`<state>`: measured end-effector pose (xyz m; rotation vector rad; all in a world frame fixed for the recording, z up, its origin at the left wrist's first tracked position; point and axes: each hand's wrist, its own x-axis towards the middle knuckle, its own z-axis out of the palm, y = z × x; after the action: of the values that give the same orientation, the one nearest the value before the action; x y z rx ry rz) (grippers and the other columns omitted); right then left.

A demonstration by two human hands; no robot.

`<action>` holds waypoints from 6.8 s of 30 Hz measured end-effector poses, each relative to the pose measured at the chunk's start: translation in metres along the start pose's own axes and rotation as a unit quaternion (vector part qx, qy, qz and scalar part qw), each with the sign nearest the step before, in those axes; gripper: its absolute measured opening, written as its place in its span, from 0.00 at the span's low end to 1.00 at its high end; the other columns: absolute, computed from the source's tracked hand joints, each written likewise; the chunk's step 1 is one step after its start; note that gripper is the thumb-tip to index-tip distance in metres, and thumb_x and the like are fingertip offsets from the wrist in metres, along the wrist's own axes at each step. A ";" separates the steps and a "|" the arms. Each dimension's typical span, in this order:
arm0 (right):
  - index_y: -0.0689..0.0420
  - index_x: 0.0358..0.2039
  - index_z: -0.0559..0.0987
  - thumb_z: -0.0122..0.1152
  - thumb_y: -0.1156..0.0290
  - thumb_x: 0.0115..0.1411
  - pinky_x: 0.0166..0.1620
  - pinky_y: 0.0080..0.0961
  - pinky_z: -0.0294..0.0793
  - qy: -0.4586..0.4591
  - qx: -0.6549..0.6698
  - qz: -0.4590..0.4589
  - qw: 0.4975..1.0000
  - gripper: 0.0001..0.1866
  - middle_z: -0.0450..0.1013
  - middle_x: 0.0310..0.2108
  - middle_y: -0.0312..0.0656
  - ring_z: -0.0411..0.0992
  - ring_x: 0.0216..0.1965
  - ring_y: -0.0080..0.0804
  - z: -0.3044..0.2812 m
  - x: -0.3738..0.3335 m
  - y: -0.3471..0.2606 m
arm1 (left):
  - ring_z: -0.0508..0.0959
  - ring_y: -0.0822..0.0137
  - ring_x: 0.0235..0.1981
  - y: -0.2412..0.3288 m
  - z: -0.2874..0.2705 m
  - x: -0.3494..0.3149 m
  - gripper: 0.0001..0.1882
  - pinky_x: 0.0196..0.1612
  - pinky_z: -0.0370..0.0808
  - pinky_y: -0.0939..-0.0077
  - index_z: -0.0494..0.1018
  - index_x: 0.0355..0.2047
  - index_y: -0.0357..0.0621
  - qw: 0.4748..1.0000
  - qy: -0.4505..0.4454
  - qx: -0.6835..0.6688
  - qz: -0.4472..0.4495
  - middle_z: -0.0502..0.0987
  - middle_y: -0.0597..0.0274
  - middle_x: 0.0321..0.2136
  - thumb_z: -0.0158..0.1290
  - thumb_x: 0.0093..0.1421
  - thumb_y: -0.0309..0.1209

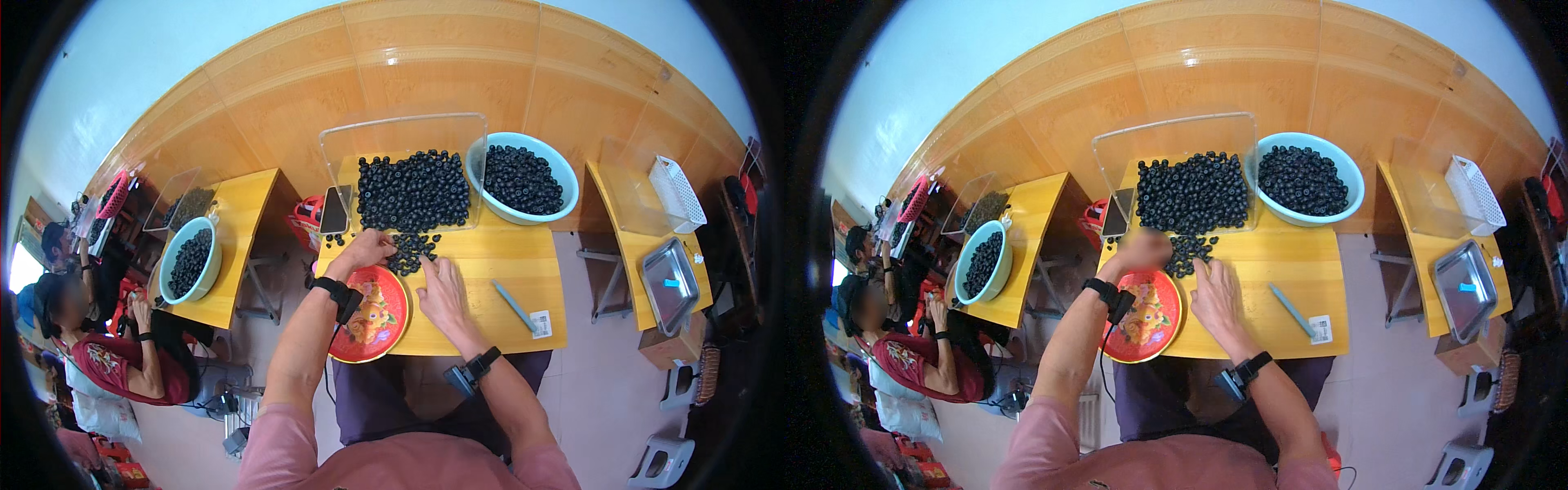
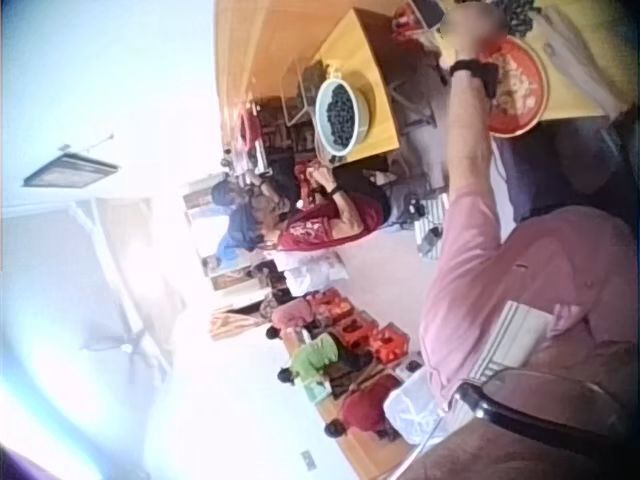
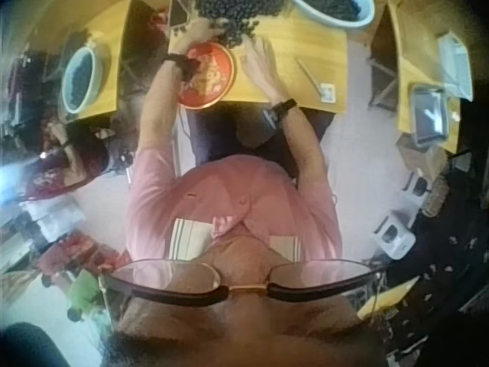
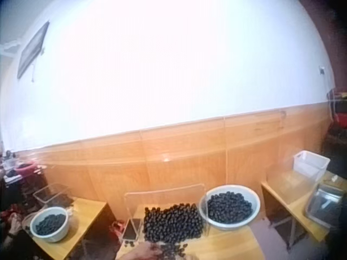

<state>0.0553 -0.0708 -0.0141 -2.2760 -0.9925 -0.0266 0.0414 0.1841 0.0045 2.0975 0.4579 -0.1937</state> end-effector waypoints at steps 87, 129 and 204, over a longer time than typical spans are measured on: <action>0.50 0.54 0.82 0.61 0.65 0.65 0.61 0.46 0.67 0.134 -0.199 -0.015 0.971 0.17 0.73 0.54 0.51 0.69 0.57 0.50 -0.083 -0.107 0.123 | 0.72 0.45 0.60 -0.092 0.068 -0.141 0.21 0.64 0.68 0.56 0.75 0.54 0.35 0.828 0.546 0.054 0.114 0.73 0.42 0.56 0.57 0.69 0.38; 0.54 0.52 0.81 0.65 0.68 0.61 0.63 0.47 0.66 0.150 -0.155 0.012 0.976 0.18 0.73 0.53 0.50 0.69 0.59 0.51 -0.082 -0.115 0.121 | 0.79 0.49 0.43 0.068 0.171 -0.032 0.10 0.51 0.77 0.57 0.78 0.42 0.36 0.869 0.198 0.357 0.279 0.78 0.49 0.35 0.56 0.63 0.28; 0.57 0.55 0.79 0.60 0.76 0.64 0.38 0.41 0.75 0.124 -0.117 -0.053 0.984 0.19 0.74 0.33 0.48 0.75 0.35 0.47 -0.057 -0.095 0.069 | 0.78 0.74 0.35 0.023 0.190 -0.107 0.09 0.39 0.76 0.79 0.83 0.42 0.37 0.926 0.226 -0.234 0.193 0.78 0.62 0.38 0.63 0.61 0.19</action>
<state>0.0461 -0.1997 -0.0323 -2.3527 -1.0192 -0.4835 -0.0394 -0.0133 -0.0468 1.7002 0.3065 0.5901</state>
